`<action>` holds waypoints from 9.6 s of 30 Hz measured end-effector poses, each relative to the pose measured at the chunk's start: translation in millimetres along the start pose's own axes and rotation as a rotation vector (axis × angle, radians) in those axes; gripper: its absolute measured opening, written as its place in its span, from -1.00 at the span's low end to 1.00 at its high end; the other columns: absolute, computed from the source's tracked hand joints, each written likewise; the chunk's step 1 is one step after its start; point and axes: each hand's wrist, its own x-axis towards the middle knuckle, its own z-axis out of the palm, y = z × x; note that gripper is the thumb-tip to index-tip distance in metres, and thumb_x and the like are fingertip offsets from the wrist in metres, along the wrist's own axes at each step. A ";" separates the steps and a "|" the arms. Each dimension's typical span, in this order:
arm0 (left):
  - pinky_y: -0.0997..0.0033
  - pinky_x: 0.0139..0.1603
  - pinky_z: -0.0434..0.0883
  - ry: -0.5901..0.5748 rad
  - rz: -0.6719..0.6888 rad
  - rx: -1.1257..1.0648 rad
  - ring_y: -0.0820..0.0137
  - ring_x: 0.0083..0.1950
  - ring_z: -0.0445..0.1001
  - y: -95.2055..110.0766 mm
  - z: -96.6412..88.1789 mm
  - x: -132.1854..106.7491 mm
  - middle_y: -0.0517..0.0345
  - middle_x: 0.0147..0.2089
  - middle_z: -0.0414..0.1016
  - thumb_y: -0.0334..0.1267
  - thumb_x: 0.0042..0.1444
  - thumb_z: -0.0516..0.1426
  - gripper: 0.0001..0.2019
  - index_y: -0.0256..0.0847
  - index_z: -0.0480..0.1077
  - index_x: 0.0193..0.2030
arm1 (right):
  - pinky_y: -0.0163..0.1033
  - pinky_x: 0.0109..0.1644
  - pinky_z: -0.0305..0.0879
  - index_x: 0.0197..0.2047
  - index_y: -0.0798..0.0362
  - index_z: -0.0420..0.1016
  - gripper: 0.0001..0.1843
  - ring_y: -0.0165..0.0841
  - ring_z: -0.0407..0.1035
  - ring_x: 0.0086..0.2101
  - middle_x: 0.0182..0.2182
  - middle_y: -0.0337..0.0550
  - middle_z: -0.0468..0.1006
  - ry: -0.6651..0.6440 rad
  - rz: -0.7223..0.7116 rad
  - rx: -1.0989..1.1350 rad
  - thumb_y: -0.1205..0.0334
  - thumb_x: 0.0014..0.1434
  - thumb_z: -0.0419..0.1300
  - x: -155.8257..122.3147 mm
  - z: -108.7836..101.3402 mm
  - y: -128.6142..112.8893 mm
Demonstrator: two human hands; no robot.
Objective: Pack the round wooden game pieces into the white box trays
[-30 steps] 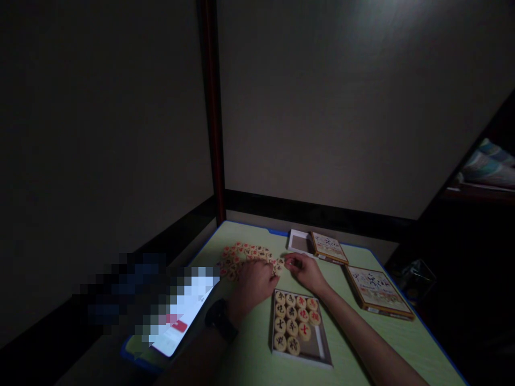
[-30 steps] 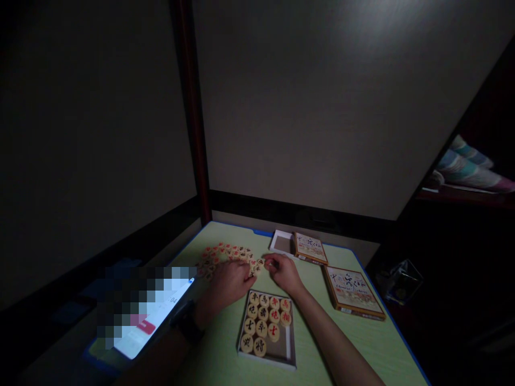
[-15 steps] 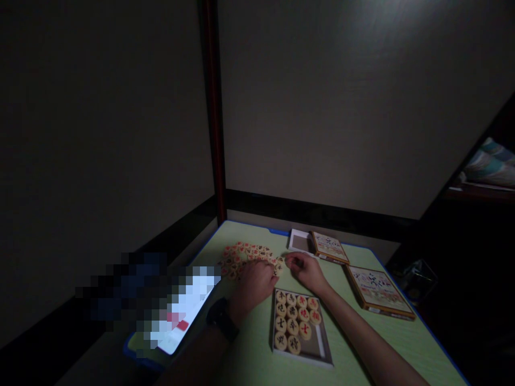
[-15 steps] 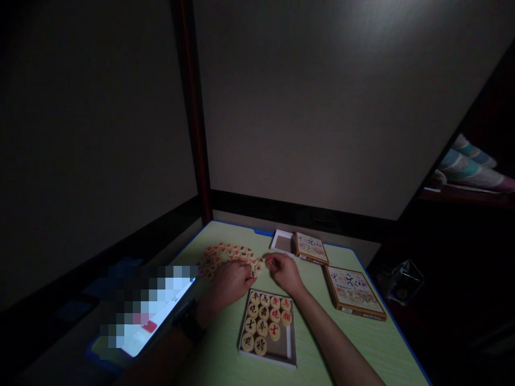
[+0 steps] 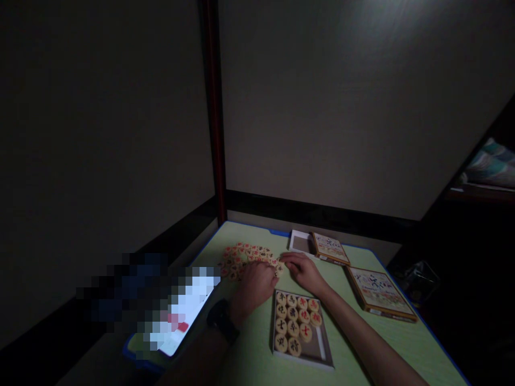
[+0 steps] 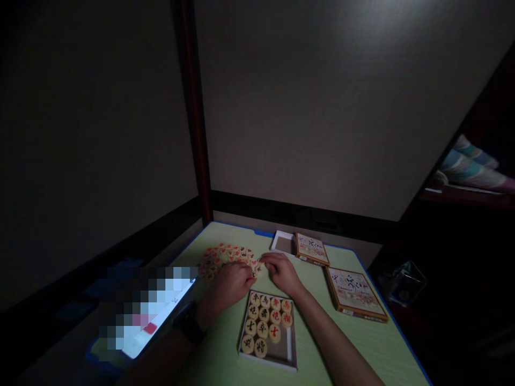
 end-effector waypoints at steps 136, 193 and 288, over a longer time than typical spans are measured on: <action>0.28 0.03 0.38 0.055 -0.016 -0.039 0.22 -0.05 0.52 -11.0 -5.9 -1.4 -0.03 -0.13 0.59 -0.15 0.14 0.16 -0.79 -0.22 0.51 -0.19 | -0.07 -0.05 0.40 -0.11 0.04 0.62 -0.70 -0.17 0.50 -0.21 -0.14 -0.04 0.67 -0.061 0.245 0.054 0.26 0.03 0.29 -0.2 -3.5 -15.5; 0.15 -0.05 0.41 0.050 0.345 -0.103 0.16 -0.12 0.50 26.0 0.8 -22.4 -0.04 -0.18 0.53 -0.26 0.29 -0.08 -0.72 -0.19 0.28 0.08 | -0.16 -0.18 0.48 0.01 0.07 0.58 -0.60 -0.25 0.54 -0.28 -0.13 -0.04 0.66 -0.161 0.258 0.094 0.29 0.07 0.26 1.7 -33.3 -21.6; 0.18 -0.23 0.39 0.006 0.355 -0.147 0.16 -0.31 0.54 34.8 12.7 -20.2 -0.09 -0.36 0.62 -0.13 0.13 0.04 -0.67 -0.24 0.60 -0.31 | -0.38 -0.23 0.27 -0.28 0.00 0.68 -0.71 -0.33 0.55 -0.25 -0.31 -0.18 0.70 -0.657 0.054 -0.549 0.48 0.06 0.17 135.9 18.9 -67.0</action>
